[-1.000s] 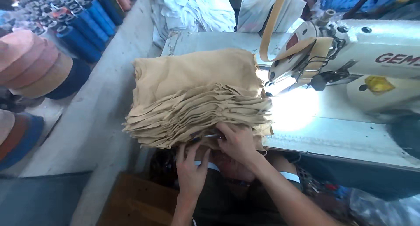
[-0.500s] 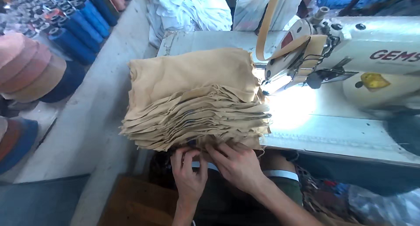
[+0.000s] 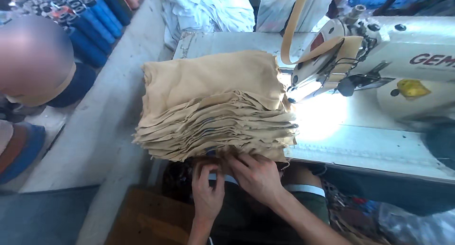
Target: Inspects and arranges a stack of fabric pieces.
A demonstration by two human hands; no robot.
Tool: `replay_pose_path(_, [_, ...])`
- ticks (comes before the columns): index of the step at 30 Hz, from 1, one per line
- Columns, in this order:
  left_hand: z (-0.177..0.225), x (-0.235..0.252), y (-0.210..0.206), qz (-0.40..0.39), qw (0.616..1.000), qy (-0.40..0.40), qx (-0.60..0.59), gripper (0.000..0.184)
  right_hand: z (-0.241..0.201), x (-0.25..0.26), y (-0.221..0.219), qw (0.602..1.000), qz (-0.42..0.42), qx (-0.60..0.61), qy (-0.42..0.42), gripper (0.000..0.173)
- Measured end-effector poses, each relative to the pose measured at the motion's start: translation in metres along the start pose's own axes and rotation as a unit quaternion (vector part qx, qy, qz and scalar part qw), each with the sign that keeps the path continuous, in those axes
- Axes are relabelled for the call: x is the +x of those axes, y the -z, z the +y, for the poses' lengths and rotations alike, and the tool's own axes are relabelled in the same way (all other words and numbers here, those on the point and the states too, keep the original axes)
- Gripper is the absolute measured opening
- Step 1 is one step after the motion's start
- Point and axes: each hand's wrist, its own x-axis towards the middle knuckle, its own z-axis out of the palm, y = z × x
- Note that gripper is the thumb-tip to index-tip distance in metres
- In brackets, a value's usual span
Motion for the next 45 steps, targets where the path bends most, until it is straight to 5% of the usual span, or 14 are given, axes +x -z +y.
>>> replay_pose_path(3, [-0.018, -0.028, -0.013, -0.165, 0.976, 0.068, 0.124, 0.035, 0.004, 0.004, -0.001, 0.999, -0.002, -0.023, -0.034, 0.032])
replay_pose_path(5, [-0.025, -0.056, -0.034, -0.274, 0.949, 0.036, 0.151, 0.041, 0.005, 0.015, 0.004, 0.999, 0.006, -0.001, -0.041, 0.025])
replay_pose_path(10, [0.010, -0.075, -0.054, -0.411, 0.894, 0.043, -0.175, 0.026, 0.004, 0.075, 0.039, 0.995, 0.085, 0.039, -0.029, 0.018])
replay_pose_path(15, [0.022, -0.038, -0.037, -0.217, 0.943, 0.139, -0.210, 0.023, 0.015, 0.120, 0.058, 0.996, 0.084, 0.033, 0.003, 0.020])
replay_pose_path(20, [0.026, 0.012, -0.015, 0.021, 0.976, 0.125, -0.175, 0.018, 0.027, 0.111, 0.034, 0.992, 0.109, 0.012, 0.061, 0.016])
replay_pose_path(27, [0.031, 0.034, -0.028, 0.042, 0.939, 0.236, -0.246, 0.014, 0.045, 0.058, 0.009, 0.995, -0.005, 0.014, 0.097, 0.006])
replay_pose_path(32, [0.027, 0.027, -0.020, -0.009, 0.940, 0.214, -0.265, 0.019, 0.036, 0.052, 0.040, 0.987, -0.141, -0.004, 0.074, 0.041])
replay_pose_path(37, [0.031, 0.025, -0.015, 0.000, 0.946, 0.186, -0.264, 0.016, 0.027, 0.040, 0.034, 0.988, -0.101, -0.047, 0.107, 0.023])
replay_pose_path(45, [0.030, 0.023, -0.017, 0.038, 0.968, 0.168, -0.185, 0.014, 0.022, 0.032, 0.031, 0.990, -0.077, -0.056, 0.108, 0.028])
